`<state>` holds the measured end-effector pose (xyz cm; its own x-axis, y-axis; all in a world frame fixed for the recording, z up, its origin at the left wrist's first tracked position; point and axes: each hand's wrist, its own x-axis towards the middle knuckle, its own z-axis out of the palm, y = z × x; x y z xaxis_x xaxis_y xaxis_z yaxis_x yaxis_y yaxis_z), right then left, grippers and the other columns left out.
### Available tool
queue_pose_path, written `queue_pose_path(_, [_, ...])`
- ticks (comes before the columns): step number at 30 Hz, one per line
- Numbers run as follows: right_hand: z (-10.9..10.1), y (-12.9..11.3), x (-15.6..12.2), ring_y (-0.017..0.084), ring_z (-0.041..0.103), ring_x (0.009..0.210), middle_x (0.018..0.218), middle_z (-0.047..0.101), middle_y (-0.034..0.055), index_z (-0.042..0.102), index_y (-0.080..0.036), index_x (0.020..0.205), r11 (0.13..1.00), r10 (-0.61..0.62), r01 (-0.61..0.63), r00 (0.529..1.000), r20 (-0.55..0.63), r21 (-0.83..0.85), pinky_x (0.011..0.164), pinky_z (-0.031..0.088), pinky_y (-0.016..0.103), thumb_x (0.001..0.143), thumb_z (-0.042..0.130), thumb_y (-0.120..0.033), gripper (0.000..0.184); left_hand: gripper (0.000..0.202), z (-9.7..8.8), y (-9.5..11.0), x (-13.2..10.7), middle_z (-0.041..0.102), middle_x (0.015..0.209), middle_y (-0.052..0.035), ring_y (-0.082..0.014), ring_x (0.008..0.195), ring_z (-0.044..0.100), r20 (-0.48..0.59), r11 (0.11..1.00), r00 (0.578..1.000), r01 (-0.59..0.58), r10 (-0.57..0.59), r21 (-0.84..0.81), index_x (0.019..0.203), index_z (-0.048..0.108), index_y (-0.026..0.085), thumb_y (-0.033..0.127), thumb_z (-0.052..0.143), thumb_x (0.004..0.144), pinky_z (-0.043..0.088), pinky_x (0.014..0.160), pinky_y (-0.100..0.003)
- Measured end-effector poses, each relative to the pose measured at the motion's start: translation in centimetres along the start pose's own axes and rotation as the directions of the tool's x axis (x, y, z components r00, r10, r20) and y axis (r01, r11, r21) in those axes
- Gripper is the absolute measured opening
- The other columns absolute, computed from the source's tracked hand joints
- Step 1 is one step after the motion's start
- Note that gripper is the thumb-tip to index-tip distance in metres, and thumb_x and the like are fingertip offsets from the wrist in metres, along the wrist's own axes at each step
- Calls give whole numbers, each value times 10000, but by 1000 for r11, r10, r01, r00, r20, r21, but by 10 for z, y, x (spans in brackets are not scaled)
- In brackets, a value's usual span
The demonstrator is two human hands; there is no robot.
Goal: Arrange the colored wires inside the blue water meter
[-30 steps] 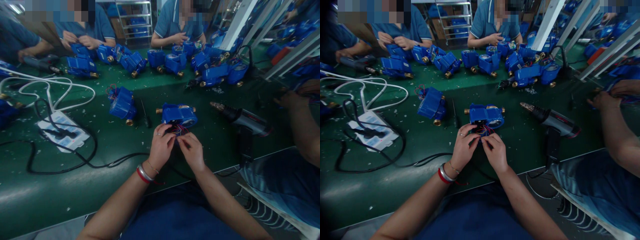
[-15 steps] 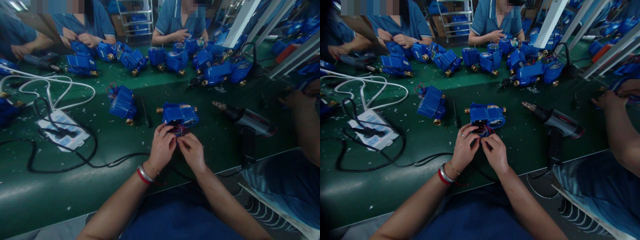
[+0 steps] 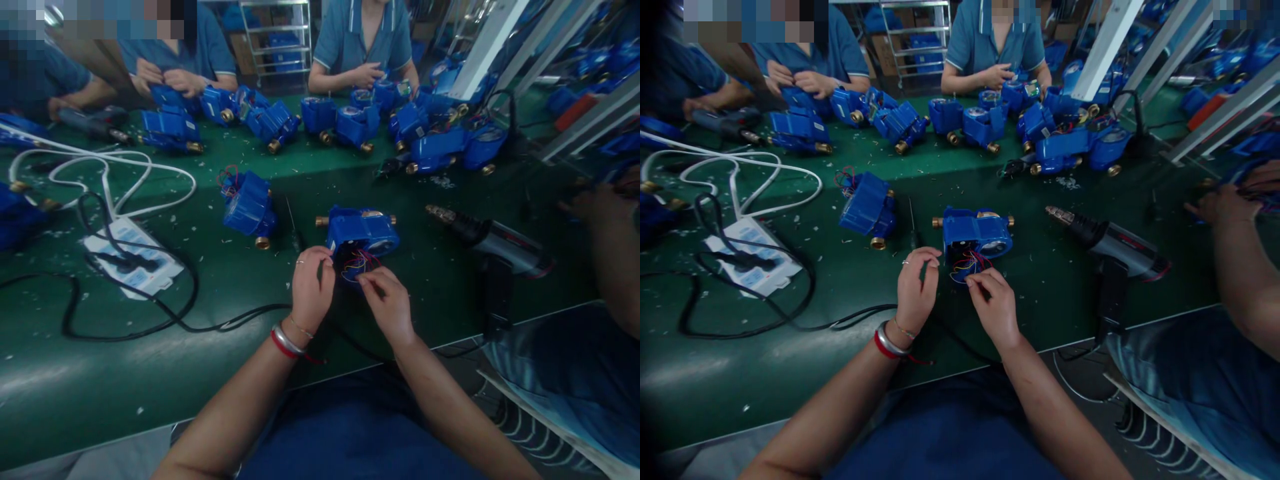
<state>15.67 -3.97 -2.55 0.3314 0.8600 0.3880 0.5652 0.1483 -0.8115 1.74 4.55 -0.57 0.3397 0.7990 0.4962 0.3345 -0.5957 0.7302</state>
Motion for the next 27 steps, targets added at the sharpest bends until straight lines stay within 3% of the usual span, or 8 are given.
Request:
queue_pose_path(5, [-2,0,-1,160,566,850,888,587,29,644,-212,953,1000,21,-22,998,-50,-5,740,454,302,879,518,-185,149,155,-6,-8,5,541,784,-36,-169,766,534,-62,975,988,152,-143,165,812,532,177,207,403,894,440,747,-325])
queue_pose_path(7, [-3,0,-2,168,562,870,920,581,34,626,-218,1004,999,39,-39,996,-79,-2,750,458,312,880,512,-192,170,131,-4,-6,4,531,876,-58,-184,798,534,-27,960,992,126,-123,250,934,541,174,144,452,843,447,742,-330])
queue_pose_path(10, [-1,1,-3,172,567,875,966,574,42,579,-223,1086,995,84,-78,988,-129,54,764,474,329,883,503,-198,218,436,1,3,-4,495,1065,-98,-206,908,536,96,966,994,25,-51,256,1171,455,189,28,434,766,465,786,-350])
queue_pose_path(14, [1,2,-3,181,579,902,1004,570,57,538,-222,1128,986,119,-98,981,-154,137,800,491,358,889,479,-193,248,389,11,10,-15,514,1090,-123,-235,1022,524,240,982,970,-70,26,175,1126,463,154,25,427,761,455,885,-394])
queue_pose_path(17, [0,1,-3,190,576,924,1002,566,63,535,-220,1117,984,106,-82,983,-153,155,823,494,381,892,459,-181,241,430,19,7,-19,527,1137,-136,-258,1064,522,298,988,954,-77,34,135,1189,423,141,87,499,769,445,919,-424])
queue_pose_path(20, [1,0,-3,196,574,958,1033,557,70,530,-220,1124,986,80,-59,988,-133,156,852,492,395,889,446,-157,257,419,23,2,-20,561,1142,-123,-250,1032,554,299,993,954,-23,-13,114,1214,413,154,194,539,816,459,894,-414])
queue_pose_path(27, [2,-4,-3,181,596,956,1255,448,91,512,-226,1179,986,-3,26,990,-140,167,857,506,400,890,422,-130,318,190,24,-8,-16,641,962,-50,-184,877,603,215,972,954,227,-207,-70,1033,542,193,247,530,851,470,802,-329])
